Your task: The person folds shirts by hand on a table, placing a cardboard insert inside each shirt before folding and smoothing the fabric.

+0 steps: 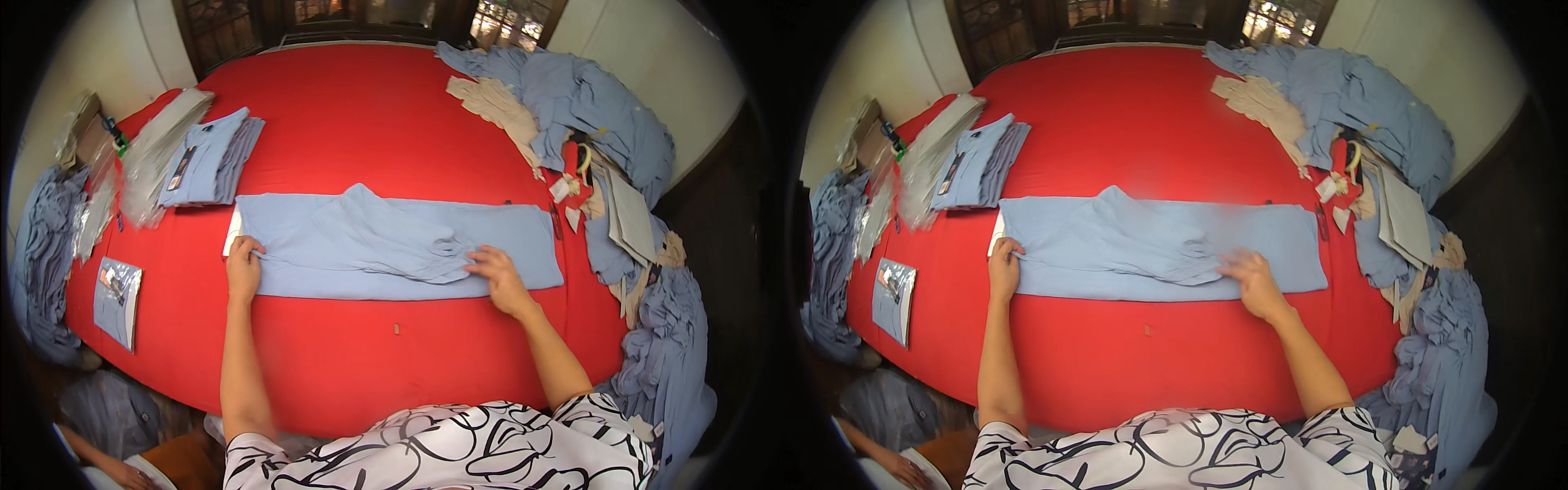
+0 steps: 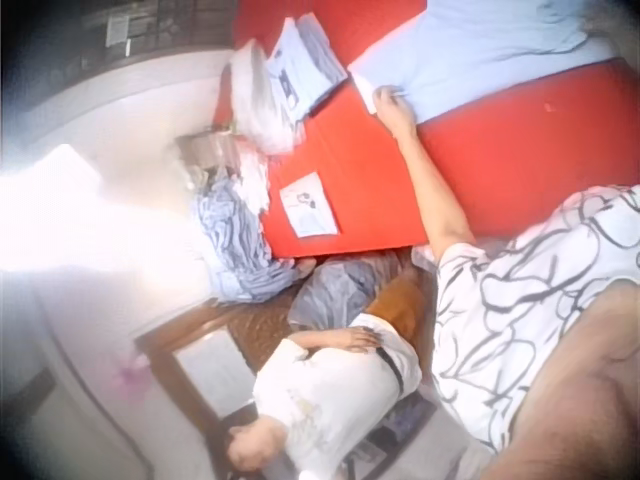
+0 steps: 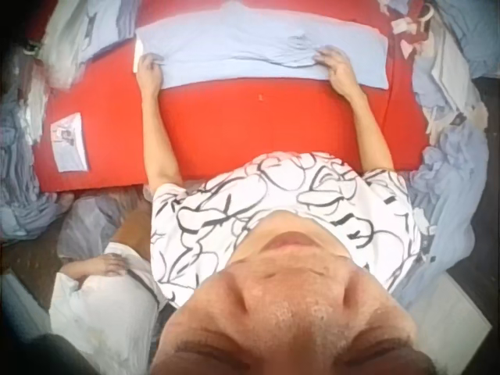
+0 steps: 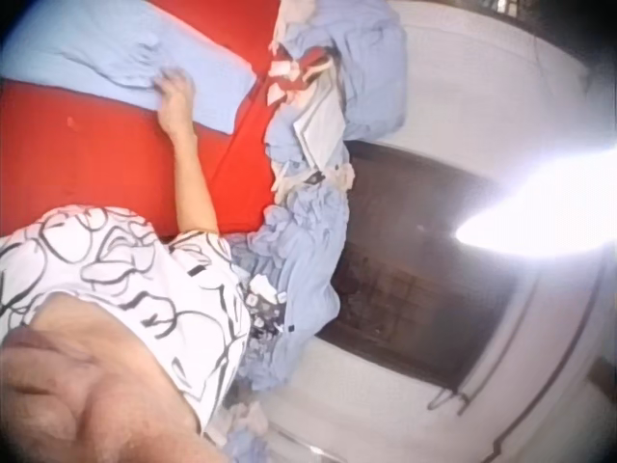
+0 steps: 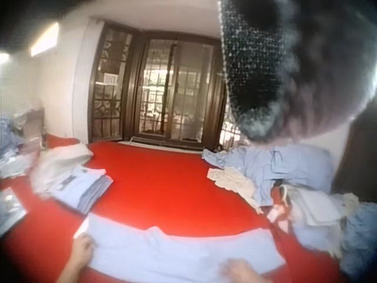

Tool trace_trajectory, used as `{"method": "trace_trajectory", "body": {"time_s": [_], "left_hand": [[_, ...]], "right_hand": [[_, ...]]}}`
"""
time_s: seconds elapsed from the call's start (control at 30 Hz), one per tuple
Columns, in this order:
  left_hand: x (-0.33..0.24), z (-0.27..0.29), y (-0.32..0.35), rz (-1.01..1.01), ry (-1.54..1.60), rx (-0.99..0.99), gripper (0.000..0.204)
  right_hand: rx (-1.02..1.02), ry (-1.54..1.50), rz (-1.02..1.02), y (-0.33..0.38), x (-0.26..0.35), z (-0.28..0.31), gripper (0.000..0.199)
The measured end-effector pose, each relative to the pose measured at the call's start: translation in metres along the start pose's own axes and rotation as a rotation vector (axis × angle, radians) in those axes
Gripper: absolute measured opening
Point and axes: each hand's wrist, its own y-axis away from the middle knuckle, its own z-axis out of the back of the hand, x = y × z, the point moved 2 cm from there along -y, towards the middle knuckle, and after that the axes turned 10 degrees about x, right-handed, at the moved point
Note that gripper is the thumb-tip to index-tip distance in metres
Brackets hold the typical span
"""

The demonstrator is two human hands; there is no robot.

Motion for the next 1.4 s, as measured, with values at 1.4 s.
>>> {"method": "trace_trajectory", "body": {"time_s": [1.4], "left_hand": [[-0.002, -0.006, -0.004, 0.017, -0.007, -0.001, 0.021]], "right_hand": [[-0.425, 0.15, -0.755, -0.061, -0.262, 0.067, 0.025]]}}
